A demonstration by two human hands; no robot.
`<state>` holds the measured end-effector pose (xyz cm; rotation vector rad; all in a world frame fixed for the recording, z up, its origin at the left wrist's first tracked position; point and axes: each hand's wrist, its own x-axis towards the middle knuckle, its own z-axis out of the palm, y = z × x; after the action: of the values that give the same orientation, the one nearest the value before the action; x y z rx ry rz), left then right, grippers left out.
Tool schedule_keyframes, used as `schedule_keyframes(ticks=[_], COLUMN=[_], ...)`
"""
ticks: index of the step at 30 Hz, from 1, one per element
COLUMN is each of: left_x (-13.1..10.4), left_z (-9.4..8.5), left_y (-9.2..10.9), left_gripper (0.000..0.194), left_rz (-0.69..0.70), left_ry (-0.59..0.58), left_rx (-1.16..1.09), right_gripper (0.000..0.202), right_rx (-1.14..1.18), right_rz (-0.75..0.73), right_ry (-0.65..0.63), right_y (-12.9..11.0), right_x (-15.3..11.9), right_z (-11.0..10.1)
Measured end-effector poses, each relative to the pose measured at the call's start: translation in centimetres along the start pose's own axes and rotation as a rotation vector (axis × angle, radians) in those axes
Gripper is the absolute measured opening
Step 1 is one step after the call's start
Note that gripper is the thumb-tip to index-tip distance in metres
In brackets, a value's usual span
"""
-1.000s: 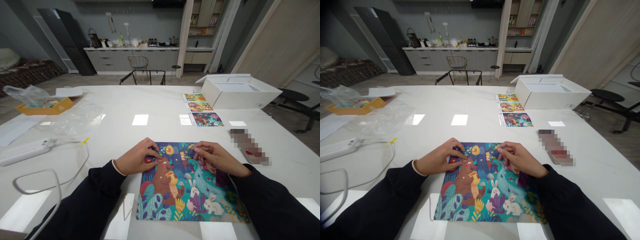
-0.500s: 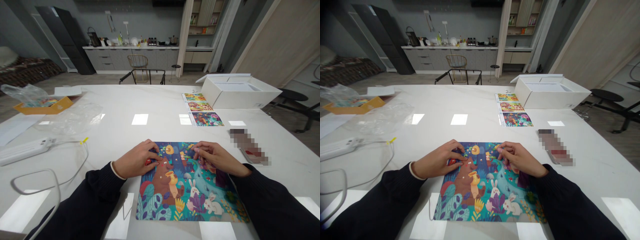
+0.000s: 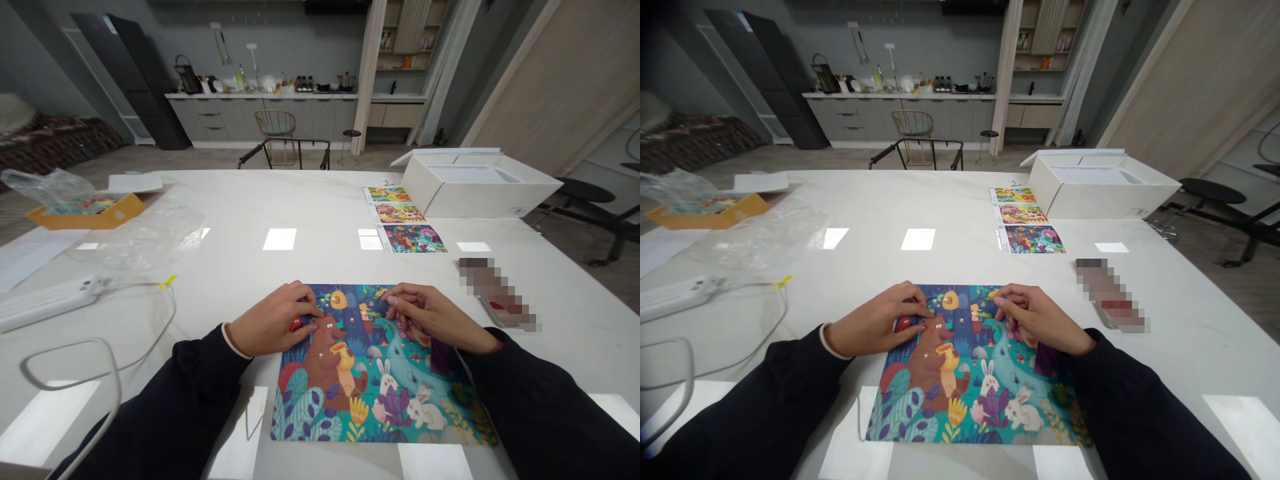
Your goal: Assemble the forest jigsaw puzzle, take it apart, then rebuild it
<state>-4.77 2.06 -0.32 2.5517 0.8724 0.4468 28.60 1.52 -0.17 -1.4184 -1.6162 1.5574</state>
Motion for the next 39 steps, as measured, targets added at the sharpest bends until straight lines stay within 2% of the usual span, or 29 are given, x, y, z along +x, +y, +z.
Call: schedule_keyframes(ticks=[6, 8, 11, 14, 17, 21, 27, 34, 39], left_x=[-1.3, -2.0, -2.9, -3.3, -3.4, -3.7, -4.0, -4.9, -5.0], left_z=[-2.1, -2.7, -2.6, -1.6, -0.6, 0.2, 0.0, -1.5, -2.0], left_y=[-1.4, -2.1, -2.5, -1.8, -0.7, -0.1, -1.4, -4.0, -4.9], left_gripper=[0.028, 0.042, 0.073, 0.099, 0.111, 0.111, 0.109, 0.103, 0.102], left_rz=[-0.069, -0.106, -0.160, -0.195, -0.180, -0.154, -0.179, -0.229, -0.235], left_ry=[0.061, 0.066, 0.012, -0.076, -0.136, -0.181, -0.169, -0.171, -0.152], left_rx=[-0.013, -0.008, 0.006, 0.032, 0.045, 0.045, 0.036, 0.045, 0.063], right_gripper=[0.050, 0.047, 0.047, 0.069, 0.099, 0.112, 0.110, 0.089, 0.086], right_rx=[-0.068, -0.194, -0.490, -0.691, -0.770, -0.794, -0.769, -0.690, -0.646], right_rz=[-0.046, -0.116, -0.255, -0.297, -0.220, -0.173, -0.179, -0.358, -0.454], right_ry=[0.043, 0.083, 0.112, 0.020, -0.094, -0.150, -0.146, -0.049, 0.021], right_y=[-0.4, -0.4, -0.1, 0.7, 1.6, 1.9, 1.4, 2.3, 2.5], right_x=[-0.2, -0.4, -0.9, -1.6, -2.1, -2.2, -1.5, 0.8, 1.6], right_z=[-0.3, -1.1, -2.9, -4.4, -4.9, -4.4, -3.7, -2.0, -1.4])
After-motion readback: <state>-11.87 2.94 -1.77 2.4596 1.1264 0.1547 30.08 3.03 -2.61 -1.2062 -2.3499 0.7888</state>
